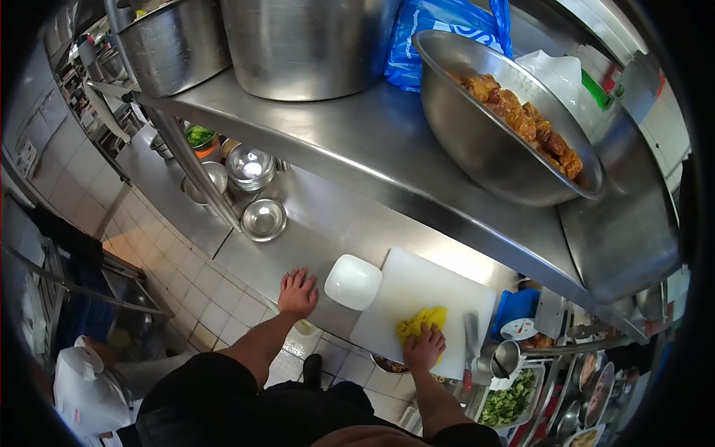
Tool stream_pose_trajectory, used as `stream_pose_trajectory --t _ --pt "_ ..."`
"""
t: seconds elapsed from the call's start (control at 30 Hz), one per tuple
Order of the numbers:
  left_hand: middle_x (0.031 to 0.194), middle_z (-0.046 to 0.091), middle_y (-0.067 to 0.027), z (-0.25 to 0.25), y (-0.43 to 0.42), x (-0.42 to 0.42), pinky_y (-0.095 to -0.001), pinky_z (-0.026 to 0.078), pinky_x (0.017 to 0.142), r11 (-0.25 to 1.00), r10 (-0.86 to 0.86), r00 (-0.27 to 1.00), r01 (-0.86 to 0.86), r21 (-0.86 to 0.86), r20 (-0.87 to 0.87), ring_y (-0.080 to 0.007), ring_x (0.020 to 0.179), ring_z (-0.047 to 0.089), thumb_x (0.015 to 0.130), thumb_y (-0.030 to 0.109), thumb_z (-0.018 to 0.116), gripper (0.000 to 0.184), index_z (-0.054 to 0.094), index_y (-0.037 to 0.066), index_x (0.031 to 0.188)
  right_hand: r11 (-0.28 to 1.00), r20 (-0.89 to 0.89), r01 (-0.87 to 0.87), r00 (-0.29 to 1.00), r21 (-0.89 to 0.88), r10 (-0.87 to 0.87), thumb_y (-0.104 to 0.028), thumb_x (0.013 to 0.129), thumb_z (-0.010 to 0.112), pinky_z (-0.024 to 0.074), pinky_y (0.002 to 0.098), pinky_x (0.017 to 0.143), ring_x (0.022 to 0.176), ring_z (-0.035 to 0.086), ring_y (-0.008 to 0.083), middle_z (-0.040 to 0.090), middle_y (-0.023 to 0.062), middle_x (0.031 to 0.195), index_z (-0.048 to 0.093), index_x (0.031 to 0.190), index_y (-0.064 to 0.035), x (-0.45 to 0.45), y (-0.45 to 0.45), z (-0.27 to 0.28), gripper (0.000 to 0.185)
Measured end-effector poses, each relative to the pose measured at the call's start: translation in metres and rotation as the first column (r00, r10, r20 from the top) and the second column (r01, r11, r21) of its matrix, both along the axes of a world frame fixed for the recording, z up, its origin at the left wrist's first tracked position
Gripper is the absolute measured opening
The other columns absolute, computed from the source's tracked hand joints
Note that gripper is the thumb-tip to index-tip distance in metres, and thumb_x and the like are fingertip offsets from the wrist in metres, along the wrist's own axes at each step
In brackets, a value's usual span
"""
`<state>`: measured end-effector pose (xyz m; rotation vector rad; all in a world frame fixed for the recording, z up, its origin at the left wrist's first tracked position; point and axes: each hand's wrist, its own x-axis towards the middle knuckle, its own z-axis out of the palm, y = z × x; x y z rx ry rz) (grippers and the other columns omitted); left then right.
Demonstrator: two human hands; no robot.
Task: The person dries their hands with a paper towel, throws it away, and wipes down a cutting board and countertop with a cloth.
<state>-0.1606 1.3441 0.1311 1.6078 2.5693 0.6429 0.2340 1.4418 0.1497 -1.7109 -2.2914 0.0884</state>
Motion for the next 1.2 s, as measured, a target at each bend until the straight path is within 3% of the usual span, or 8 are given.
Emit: stream_pose_trajectory --t 0.63,1.2 --pt "0.154 0.05 -0.0123 -0.003 0.0 -0.002 -0.0573 0.026 0.124 1.0 -0.007 1.0 0.007 0.001 -0.011 -0.037 0.146 0.041 0.094 0.034 0.062 0.044 0.065 0.022 0.136 0.999 -0.012 0.009 1.0 -0.041 -0.01 -0.036 0.091 0.064 0.0283 0.0587 0.115 0.136 0.042 0.0421 0.049 0.0182 0.149 0.059 0.136 -0.0155 0.001 -0.001 0.0 0.05" --pt "0.152 0.051 -0.0118 0.0 -0.002 0.001 -0.0566 0.029 0.123 1.0 -0.004 1.0 0.004 0.027 -0.023 -0.0358 0.146 0.041 0.095 0.034 0.062 0.042 0.067 0.02 0.134 1.0 0.005 -0.017 1.0 -0.008 0.017 -0.036 0.09 0.064 0.0316 0.0578 0.113 0.135 0.043 0.042 0.049 0.0177 0.15 0.057 0.138 -0.0172 0.006 0.0 -0.007 0.052"
